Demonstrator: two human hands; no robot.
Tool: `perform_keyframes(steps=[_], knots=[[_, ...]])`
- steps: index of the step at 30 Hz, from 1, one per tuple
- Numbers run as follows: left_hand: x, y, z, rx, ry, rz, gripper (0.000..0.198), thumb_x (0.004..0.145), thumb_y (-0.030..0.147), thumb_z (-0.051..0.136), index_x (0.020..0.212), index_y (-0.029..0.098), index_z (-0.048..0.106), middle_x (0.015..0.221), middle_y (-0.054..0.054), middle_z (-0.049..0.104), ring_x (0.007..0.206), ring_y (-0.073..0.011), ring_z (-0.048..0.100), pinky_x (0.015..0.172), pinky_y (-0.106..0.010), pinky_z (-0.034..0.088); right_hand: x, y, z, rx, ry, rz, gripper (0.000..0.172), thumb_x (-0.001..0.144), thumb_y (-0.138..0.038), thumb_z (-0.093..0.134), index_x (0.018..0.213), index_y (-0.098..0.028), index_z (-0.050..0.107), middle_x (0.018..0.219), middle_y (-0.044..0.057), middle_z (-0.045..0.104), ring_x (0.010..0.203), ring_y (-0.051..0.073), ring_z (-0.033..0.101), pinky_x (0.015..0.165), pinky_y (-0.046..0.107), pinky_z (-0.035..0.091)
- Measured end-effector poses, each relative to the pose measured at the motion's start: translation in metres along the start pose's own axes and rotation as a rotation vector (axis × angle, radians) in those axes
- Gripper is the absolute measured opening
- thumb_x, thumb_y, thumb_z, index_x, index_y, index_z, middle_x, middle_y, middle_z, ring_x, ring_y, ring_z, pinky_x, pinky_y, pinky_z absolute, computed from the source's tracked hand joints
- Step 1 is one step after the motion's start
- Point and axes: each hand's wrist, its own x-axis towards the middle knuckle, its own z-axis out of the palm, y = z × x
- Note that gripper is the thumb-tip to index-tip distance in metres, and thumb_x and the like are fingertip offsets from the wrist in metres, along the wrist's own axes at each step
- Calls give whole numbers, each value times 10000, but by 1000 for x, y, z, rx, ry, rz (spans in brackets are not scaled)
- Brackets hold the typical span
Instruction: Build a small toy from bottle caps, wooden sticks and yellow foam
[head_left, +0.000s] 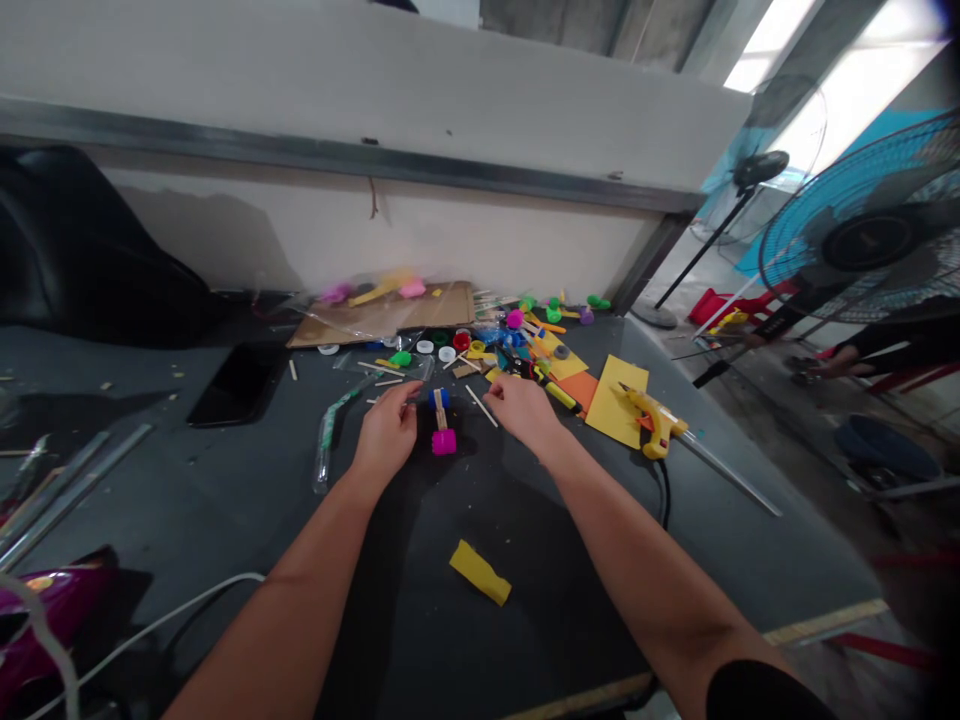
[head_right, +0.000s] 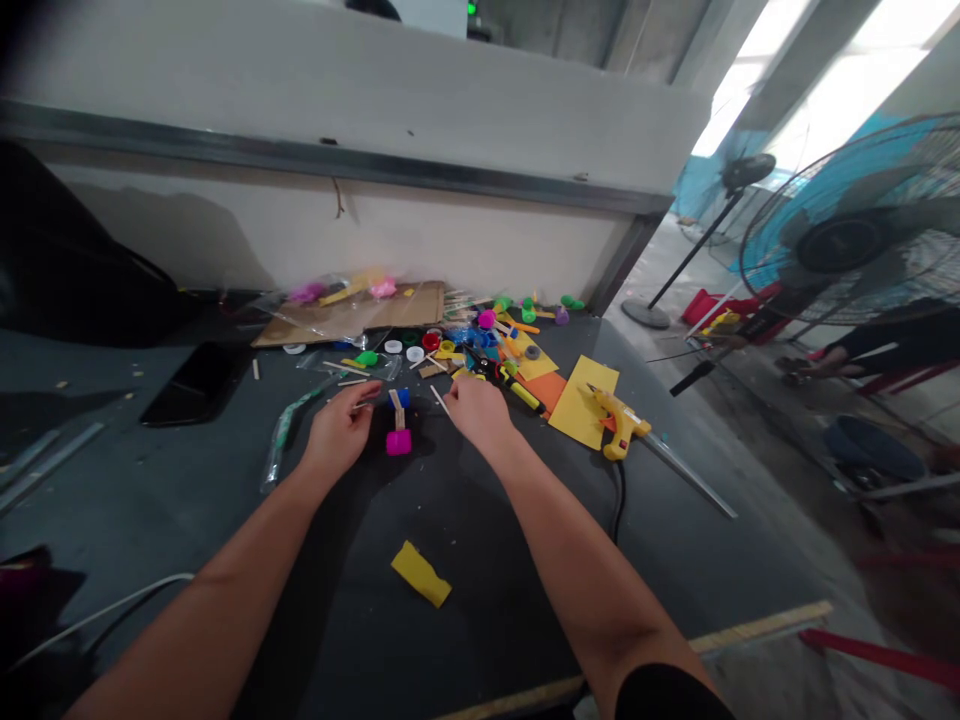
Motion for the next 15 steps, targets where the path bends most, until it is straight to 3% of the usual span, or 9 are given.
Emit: perform_keyframes(steps=[4, 8, 12, 15], knots=[[0, 1, -1, 6, 51, 21, 378, 794, 109, 432, 1135, 187, 577, 1089, -69, 642, 991, -182, 615, 848, -322, 514, -6, -11, 8, -149, -136, -8, 234, 815, -358, 532, 889, -169, 648, 888, 107, 680, 871, 234, 635, 703, 282, 430], [0, 3, -3, -13, 80, 27, 370, 794, 108, 440, 1130, 179, 580, 1077, -73, 640, 977, -180, 616, 825, -311, 518, -6, -13, 8, -104, -115, 40, 208, 775, -293, 531, 844, -152, 668, 876, 122, 684, 852, 244, 638, 682, 286, 432], [-1, 7, -6, -37, 121, 20, 355, 808, 120, 448, 1135, 175, 576, 1084, -79, 637, 983, -180, 613, 833, -319, 511, -2, -12, 7, 274, 20, 93, 154, 725, -302, 564, 712, -174, 647, 727, 39, 666, 726, 181, 617, 621, 246, 413], [-1, 12, -8, -71, 140, 8, 320, 832, 156, 454, 1127, 174, 576, 1089, -83, 638, 981, -180, 614, 810, -314, 512, 0, -17, 9, 694, 24, 87, 95, 702, -252, 551, 677, -171, 594, 579, -17, 594, 549, 118, 547, 520, 217, 390]])
